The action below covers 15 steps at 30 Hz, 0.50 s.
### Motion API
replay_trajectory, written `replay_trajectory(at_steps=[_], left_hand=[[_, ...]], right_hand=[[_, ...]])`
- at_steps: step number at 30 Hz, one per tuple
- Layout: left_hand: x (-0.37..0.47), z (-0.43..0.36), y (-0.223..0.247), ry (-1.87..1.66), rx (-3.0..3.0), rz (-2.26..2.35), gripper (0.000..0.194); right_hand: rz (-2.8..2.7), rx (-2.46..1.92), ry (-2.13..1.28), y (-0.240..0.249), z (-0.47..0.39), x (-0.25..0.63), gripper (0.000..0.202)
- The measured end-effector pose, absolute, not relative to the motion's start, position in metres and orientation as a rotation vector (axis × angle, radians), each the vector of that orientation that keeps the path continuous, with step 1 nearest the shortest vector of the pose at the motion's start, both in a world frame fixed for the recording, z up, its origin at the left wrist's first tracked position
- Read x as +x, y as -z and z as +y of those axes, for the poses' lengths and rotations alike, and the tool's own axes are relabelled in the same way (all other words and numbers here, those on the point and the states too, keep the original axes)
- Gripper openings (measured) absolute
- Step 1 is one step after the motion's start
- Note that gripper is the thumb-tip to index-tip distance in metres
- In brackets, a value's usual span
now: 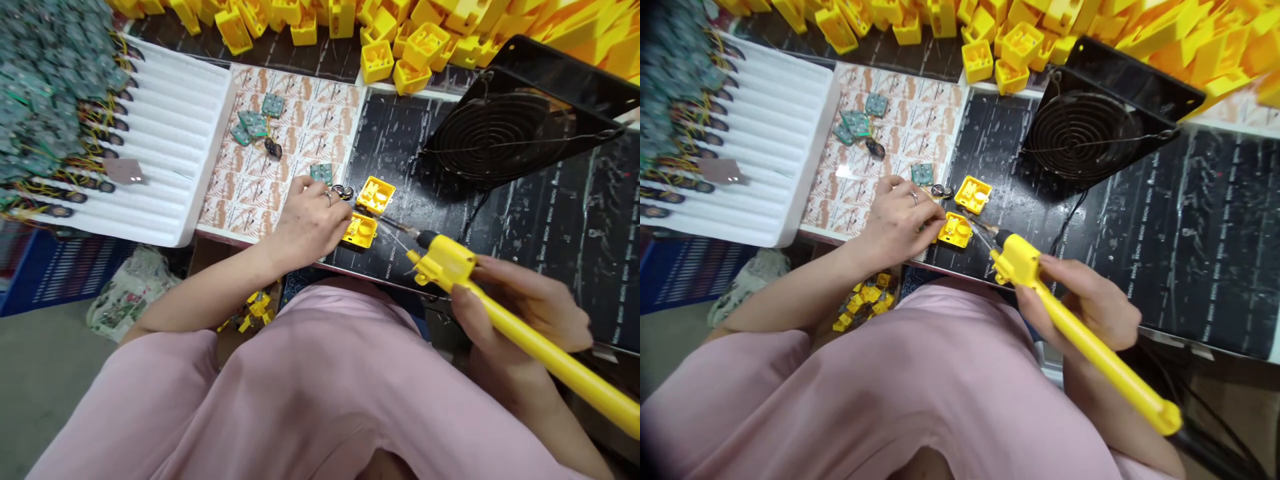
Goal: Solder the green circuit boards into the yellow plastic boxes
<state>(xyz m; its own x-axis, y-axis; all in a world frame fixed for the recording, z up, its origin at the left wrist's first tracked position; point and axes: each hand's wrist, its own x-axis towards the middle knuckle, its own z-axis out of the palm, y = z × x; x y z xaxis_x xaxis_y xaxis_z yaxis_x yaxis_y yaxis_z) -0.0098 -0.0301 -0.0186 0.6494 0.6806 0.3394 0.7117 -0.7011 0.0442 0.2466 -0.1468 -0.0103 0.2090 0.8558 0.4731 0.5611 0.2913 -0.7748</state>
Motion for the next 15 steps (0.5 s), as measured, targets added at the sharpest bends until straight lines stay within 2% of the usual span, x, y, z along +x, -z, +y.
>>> replay_trajectory(at_steps=[3, 9, 15], left_hand=[[-0.007, -0.03, 0.02, 0.513, -2.724, -1.105, 0.028], [-0.005, -0.029, 0.019, 0.479, -2.701, -1.047, 0.028], [-0.002, -0.029, 0.017, 0.408, -2.745, -1.129, 0.029]], right_hand=[[-1.735, -1.204, -0.276, 0.007, -0.144, 0.244, 0.036], [-1.995, -1.134, -0.112, 0.001, -0.129, 0.239, 0.019], [-2.056, -1.033, -0.053, -0.002, -0.122, 0.234, 0.025]])
